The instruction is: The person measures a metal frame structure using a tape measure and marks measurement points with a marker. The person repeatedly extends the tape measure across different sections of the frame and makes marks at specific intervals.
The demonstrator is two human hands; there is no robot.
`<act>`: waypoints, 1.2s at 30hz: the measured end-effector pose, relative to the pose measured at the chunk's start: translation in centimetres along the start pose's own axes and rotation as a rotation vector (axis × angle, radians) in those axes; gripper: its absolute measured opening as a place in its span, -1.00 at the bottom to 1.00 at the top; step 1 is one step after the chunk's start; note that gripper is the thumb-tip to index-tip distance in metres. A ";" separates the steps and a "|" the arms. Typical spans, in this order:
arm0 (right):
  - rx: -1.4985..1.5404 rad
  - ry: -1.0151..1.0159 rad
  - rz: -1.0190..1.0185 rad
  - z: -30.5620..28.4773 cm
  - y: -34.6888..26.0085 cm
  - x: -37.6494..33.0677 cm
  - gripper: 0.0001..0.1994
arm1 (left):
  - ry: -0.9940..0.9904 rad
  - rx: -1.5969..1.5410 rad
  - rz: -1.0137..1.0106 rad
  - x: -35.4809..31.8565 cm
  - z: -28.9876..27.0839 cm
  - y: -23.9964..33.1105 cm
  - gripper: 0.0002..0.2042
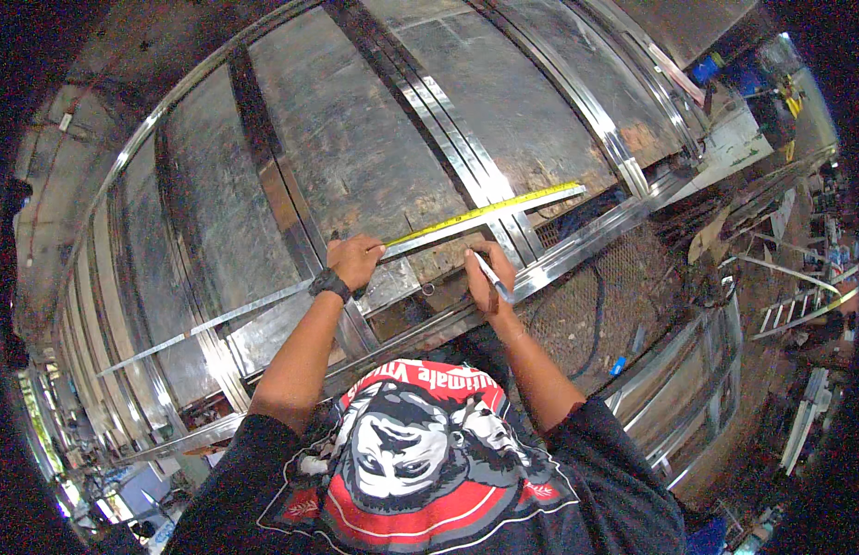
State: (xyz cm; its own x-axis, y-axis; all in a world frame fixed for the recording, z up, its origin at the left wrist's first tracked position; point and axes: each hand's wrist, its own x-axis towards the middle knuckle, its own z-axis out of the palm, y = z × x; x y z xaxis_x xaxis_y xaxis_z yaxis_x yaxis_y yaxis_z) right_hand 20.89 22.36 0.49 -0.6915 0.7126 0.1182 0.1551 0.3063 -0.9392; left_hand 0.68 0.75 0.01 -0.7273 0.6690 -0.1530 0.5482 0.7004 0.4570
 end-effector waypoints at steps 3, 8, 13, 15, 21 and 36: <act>-0.057 -0.017 -0.061 -1.3 0.2 -1.6 -0.78 | -0.020 0.015 -0.006 0.2 0.0 -0.2 -0.72; -0.084 -0.056 -0.130 -1.7 1.4 -2.0 -0.76 | -0.032 0.029 -0.067 0.3 -0.2 0.3 -0.70; -0.091 -0.153 -0.168 -1.9 1.2 -1.3 -0.76 | -0.004 0.050 -0.037 0.2 0.1 -0.3 -0.70; -0.048 -0.175 -0.124 -1.9 1.3 -1.7 -0.76 | 0.010 0.069 -0.027 0.0 0.3 -0.5 -0.70; -0.063 -0.222 -0.130 -3.2 1.8 -1.8 -0.73 | -0.002 0.041 -0.044 0.0 0.4 -0.2 -0.70; -0.463 -0.238 -0.354 -2.0 1.4 -2.2 -0.61 | -0.057 0.047 -0.128 0.2 -0.3 -0.3 -0.64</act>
State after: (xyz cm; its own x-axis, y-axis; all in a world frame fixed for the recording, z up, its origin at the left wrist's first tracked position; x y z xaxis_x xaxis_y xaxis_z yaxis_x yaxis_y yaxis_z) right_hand 24.02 22.51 -0.41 -0.8869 0.3738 0.2716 0.1401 0.7777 -0.6128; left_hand 0.25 0.63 0.09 -0.7686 0.5857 -0.2571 0.4725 0.7908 0.3889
